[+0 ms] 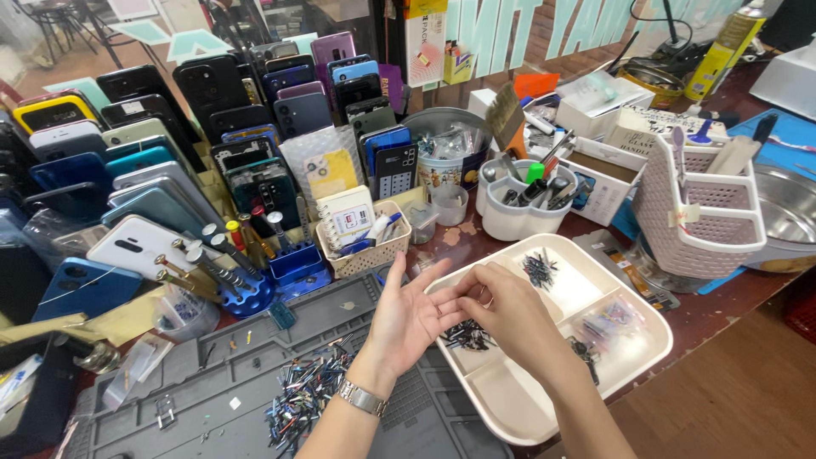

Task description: The person repeatedly picks small electronic components from a pile on a gray mat and places them into a white tray. The hands handle the components one at a time, sorting them by type or color throughout the clip.

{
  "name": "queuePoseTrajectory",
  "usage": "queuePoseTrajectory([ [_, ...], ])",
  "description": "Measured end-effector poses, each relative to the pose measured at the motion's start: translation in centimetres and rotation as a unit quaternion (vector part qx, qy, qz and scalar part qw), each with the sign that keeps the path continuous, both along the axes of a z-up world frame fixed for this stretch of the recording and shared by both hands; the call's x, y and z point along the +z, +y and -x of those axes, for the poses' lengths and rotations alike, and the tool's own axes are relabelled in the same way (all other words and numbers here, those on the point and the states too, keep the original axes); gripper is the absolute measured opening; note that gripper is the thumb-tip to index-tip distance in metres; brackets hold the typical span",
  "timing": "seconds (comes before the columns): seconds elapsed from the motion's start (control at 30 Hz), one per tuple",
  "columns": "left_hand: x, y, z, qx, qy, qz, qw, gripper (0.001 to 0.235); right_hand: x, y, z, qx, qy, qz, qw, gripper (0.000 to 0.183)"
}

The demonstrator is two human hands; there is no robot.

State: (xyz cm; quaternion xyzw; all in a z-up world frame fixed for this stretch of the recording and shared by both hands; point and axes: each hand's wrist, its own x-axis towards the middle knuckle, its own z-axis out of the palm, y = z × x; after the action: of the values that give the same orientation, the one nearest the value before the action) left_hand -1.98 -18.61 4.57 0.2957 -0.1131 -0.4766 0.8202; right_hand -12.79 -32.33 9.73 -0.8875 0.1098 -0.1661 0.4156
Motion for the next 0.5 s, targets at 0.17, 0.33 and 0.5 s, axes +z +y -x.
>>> queuePoseTrajectory([
  [0.17,0.4,0.9,0.5,-0.007,-0.047,-0.033,0.998,0.092,-0.2,0.7,0.2,-0.012,0.045,-0.002,0.999,0.015],
  [0.33,0.7,1.0,1.4,0.002,-0.126,-0.074,0.989,0.091,-0.3,1.1,0.6,0.032,0.040,-0.035,0.998,0.016],
  [0.5,1.1,0.8,2.1,-0.011,-0.140,-0.086,0.986,0.092,-1.1,1.7,0.8,0.056,0.061,-0.057,0.995,0.017],
])
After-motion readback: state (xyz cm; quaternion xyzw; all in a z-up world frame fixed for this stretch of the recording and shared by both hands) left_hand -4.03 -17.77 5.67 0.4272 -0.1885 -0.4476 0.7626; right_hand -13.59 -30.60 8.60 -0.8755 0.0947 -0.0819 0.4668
